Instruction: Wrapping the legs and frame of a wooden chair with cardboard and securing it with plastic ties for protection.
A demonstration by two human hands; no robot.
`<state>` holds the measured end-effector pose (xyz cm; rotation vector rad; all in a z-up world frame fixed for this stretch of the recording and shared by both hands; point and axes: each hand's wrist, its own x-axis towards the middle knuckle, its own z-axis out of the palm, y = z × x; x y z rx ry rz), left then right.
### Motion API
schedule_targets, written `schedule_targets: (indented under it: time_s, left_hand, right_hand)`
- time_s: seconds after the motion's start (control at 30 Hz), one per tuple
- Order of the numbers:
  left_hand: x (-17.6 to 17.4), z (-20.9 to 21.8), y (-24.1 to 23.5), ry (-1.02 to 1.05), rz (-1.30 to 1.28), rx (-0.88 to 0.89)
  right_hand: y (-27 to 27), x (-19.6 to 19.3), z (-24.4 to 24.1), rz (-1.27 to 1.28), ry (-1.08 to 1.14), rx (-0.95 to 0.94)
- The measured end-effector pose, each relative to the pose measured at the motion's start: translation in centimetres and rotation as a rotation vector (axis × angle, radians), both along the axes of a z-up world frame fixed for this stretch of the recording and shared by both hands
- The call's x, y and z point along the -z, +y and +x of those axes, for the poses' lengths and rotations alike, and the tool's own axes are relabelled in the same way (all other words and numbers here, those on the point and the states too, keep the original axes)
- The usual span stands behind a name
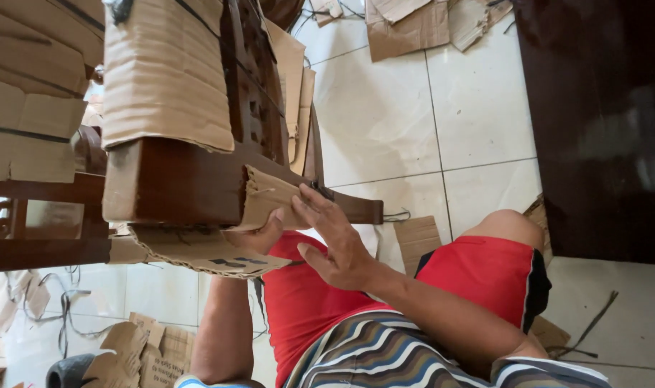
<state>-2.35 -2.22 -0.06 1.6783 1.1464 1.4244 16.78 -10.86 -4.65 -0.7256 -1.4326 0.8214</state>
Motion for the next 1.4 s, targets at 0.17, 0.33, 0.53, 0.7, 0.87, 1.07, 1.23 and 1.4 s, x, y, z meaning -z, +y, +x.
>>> schedule_targets:
  time_s: [0.17, 0.33, 0.53, 0.7, 0.87, 1.07, 1.23, 1.4]
  left_hand:
    - [0.3, -1.1, -0.6, 0.299, 0.16, -0.081]
    - [0.7, -2.5, -0.9, 0.525, 0.276, -0.123]
    - [-1.3, -1.6, -1.0, 0.751, 0.398, -0.11]
    - [-2.2, -0.7, -1.9, 0.724, 0.322, 0.064]
    - [-0.9, -0.5, -3.1, 0.911, 0.198, -0.253]
    - [1.4, -3.1, -1.9, 0.93, 0.222, -0.237]
    - [-2.1, 0.1, -3.4, 1.0, 0.104, -0.325]
    - [-2.0, 0.4, -3.4, 1.016, 0.163, -0.304]
  right_hand:
    - [0.4, 0.2, 0.3, 0.003, 0.022, 0.052]
    - [1.6, 0.0, 0.9, 0.047, 0.093, 0.103]
    - [7.0, -2.7, 2.7, 0.077, 0.293, 0.161]
    - [9.4, -8.5, 4.7, 0.183, 0.249, 0.14]
    - [11.1, -10.1, 4.6, 0.193, 0.019, 0.144]
    - [13.0, -9.8, 4.0, 0.088, 0.1, 0.116]
    - [13.6, -10.8, 4.3, -0.008, 0.235, 0.001]
    - [15.2, -11.0, 3.2, 0.059, 0.465, -0.088]
